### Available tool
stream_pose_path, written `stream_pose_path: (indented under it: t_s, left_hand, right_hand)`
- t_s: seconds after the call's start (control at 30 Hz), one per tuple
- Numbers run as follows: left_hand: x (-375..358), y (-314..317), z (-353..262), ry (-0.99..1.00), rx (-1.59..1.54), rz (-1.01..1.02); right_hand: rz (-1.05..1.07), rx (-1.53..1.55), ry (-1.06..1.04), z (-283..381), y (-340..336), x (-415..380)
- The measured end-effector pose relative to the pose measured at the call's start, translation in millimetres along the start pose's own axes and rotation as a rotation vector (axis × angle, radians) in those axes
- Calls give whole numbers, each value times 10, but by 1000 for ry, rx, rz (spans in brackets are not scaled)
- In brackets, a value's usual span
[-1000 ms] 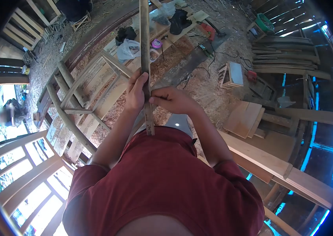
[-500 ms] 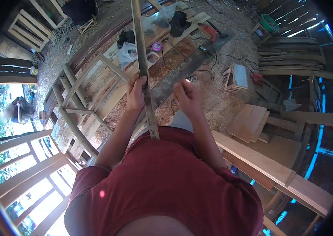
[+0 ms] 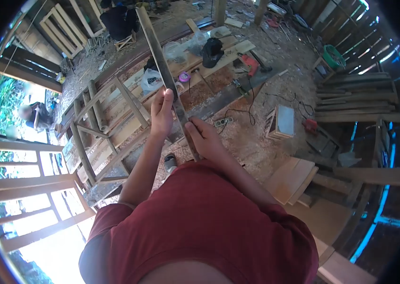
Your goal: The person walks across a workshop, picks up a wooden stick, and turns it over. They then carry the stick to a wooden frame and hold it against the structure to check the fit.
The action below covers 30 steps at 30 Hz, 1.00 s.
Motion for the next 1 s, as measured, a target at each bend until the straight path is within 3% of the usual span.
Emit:
stream_pose_path:
  t_s: [0.03,0.13,0.27,0.53,0.63,0.8,0.9,1.0]
  left_hand:
    - [-46,73,12,-50,-39,-4]
    - [-81,234,-101,111,-91,121]
    - [-319,506,-322,22,358,193]
    - [-429,639,61,-52,125,202]
    - [-471,700,62,-18,32,201]
    - [-506,660,211,15,-166,99]
    - [-559,708,253,-72,-37,93]
    - [-538,860,167,20,147,220]
  right_hand:
    - [-27,23,6,6,-132,-20]
    - [-1,-15,20,49,-415,-14]
    - [-3,-67,-78,243,-615,-55]
    - [23,-4,15,51,-771,-183]
    - [-44,-85,-142,212,-858,-230]
    - [-80,-112,-29,85,-1004,-211]
    - [-97,-147,-33,77,-1062,-165]
    - [-108,-168,-61,122,-1049,-174]
Point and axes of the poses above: each hand's wrist, its own x-axis towards the middle knuckle, its own y-axis out of the palm, z = x × y, the point moved 10 cm from there along x, towards the middle knuckle
